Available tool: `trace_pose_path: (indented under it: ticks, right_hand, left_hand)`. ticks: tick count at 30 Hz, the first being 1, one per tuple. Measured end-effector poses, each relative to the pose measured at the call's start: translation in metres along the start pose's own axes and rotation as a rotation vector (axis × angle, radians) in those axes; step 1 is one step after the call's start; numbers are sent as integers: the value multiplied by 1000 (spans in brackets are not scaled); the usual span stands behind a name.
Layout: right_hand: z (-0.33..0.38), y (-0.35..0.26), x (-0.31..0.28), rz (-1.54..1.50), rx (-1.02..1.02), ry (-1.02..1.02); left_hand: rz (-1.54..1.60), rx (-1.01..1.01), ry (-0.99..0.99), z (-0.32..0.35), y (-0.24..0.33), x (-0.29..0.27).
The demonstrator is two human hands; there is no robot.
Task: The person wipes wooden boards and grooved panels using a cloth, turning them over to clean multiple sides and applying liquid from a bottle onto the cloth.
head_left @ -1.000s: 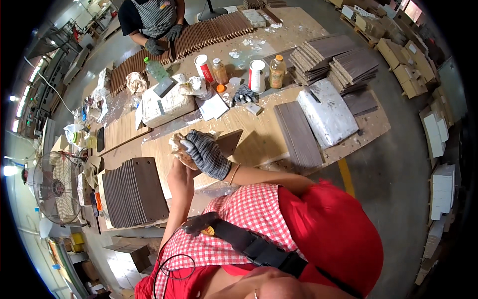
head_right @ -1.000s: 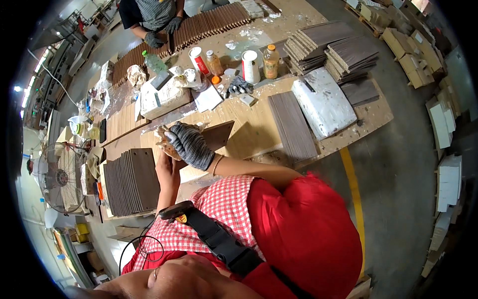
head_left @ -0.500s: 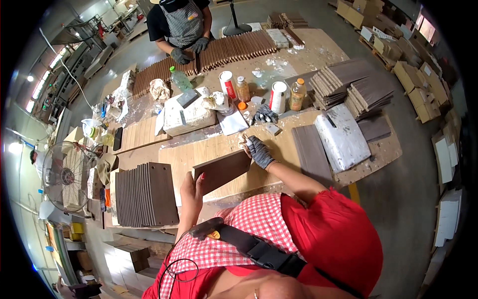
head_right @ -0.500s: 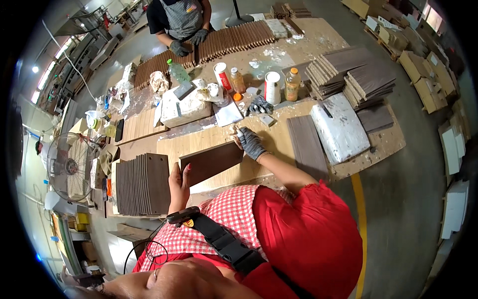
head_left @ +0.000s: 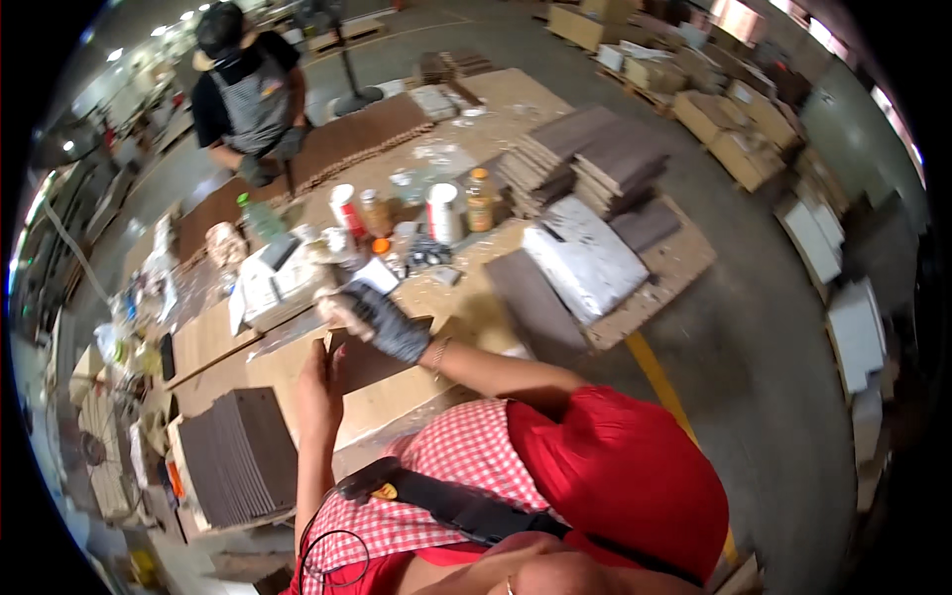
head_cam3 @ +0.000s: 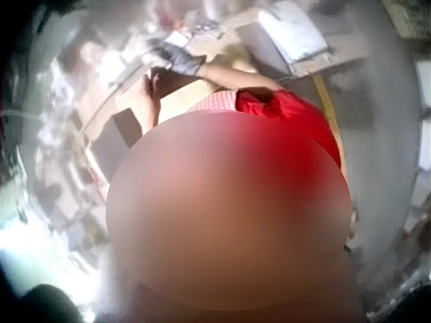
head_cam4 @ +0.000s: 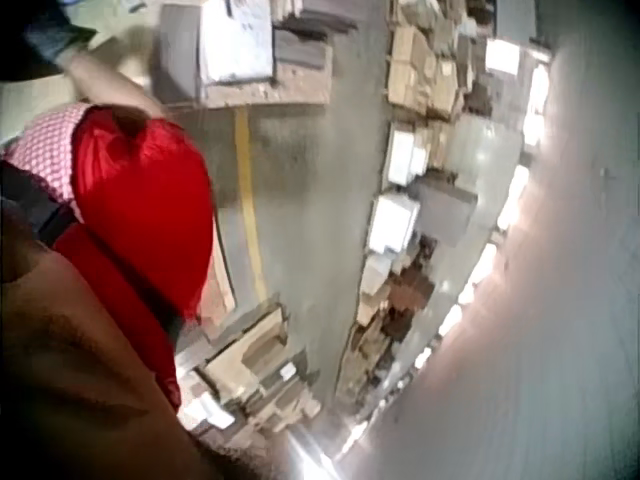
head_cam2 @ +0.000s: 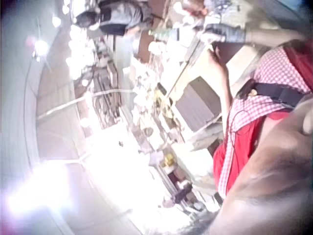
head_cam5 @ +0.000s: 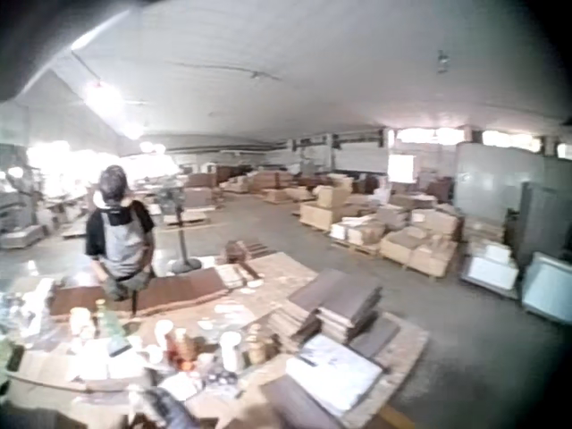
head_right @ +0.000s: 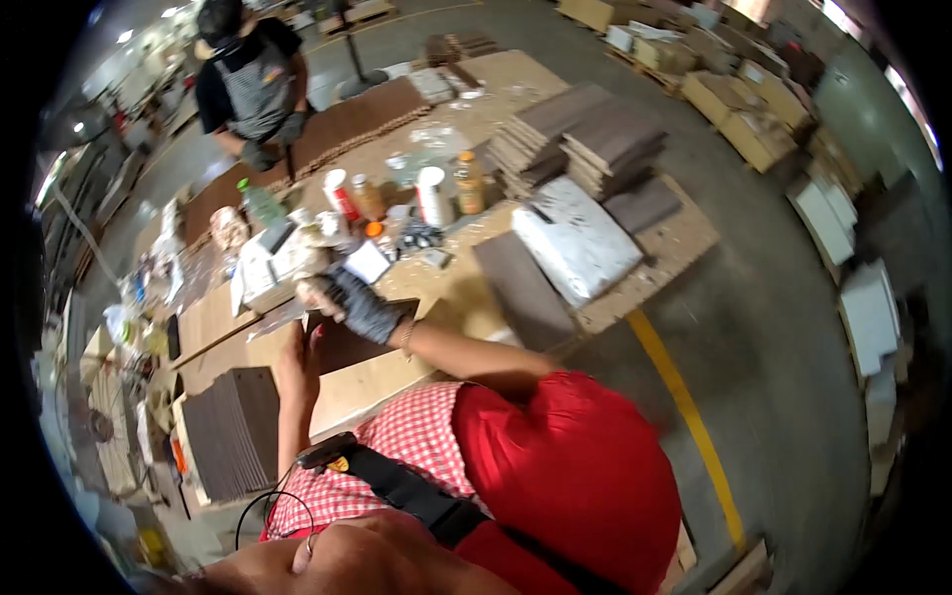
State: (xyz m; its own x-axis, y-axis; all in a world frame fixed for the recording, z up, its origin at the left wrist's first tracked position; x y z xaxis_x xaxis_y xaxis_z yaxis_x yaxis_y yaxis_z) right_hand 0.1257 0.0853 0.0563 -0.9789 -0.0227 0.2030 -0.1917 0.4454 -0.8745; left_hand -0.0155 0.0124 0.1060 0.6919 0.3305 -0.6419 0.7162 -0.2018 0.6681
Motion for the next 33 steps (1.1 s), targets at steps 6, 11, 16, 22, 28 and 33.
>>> trace_pose_path:
  ticks: [6, 11, 16, 22, 28, 33]
  right_hand:
    - [28, 40, -22, -262, 337, 45]
    - [18, 12, -17, 382, -636, 234]
    - [29, 11, -10, -403, 222, 230]
    - [45, 11, -34, -337, 462, 156]
    - [47, 26, -45, -62, 108, 251]
    - [48, 70, -55, -519, 474, 265]
  left_hand:
    - [-44, 95, -14, 5, 35, 9]
    - [-246, 168, 27, 0, 43, 18]
    - [-272, 138, -10, -1, 53, 20]
    - [-260, 90, 12, -1, 50, 20]
    - [-241, 155, 59, -2, 49, 18]
    - [-254, 213, 56, 0, 43, 19]
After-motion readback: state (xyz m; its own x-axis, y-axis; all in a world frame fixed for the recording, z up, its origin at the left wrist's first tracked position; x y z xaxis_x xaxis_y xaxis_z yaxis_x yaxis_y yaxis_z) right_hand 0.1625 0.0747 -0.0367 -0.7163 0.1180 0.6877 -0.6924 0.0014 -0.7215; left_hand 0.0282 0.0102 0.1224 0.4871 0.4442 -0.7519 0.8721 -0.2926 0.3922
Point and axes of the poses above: each hand's wrist, its own z-axis away from the middle knuckle, its own x-axis out of the palm, y = z × x, the point moved 2 cm from there along -z, towards the middle knuckle, and after that the axes turned 15 degrees about y, right-handed, at the moved point
